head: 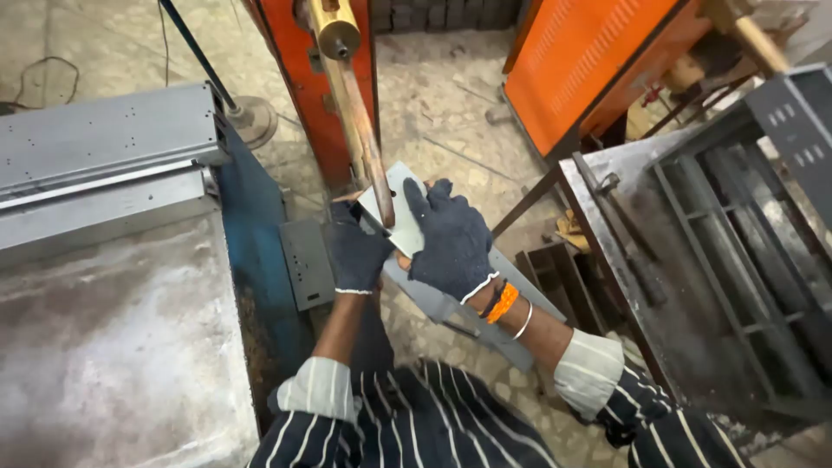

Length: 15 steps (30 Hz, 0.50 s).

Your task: Spot welding metal components to assemble a metal enclosure frame.

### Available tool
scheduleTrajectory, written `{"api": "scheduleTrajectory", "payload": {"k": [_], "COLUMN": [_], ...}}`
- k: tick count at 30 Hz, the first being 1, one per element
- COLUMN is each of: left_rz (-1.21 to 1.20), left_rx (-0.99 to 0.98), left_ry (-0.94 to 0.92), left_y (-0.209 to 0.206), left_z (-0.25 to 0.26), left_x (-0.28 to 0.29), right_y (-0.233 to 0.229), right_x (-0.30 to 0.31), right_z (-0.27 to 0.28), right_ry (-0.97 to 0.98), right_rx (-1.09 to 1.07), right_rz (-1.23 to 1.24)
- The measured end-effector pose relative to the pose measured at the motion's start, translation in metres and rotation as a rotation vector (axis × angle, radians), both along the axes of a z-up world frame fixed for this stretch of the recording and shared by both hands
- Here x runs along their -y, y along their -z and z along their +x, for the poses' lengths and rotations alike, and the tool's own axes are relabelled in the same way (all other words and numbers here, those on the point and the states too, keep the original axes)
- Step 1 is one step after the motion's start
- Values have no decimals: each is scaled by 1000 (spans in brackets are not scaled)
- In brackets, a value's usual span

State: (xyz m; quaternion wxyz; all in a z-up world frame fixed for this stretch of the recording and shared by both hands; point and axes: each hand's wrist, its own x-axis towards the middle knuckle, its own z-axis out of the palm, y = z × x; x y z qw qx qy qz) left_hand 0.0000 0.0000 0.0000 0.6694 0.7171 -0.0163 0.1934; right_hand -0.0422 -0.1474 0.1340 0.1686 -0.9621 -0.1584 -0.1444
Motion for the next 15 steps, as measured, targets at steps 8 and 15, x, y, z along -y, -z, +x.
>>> {"api": "scheduleTrajectory", "payload": {"k": [8,15], "left_rz": [-56,59], "left_rx": [70,188], "left_ry": [135,-256], "left_y": [-12,-22], "left_z": [-36,-53], "left_x": [14,59], "right_y": [-3,-4], "right_x": [37,67], "right_z": [4,30], "right_ry": [-201,-490], "right_rx": [35,95], "right_rz": [-17,-85]}}
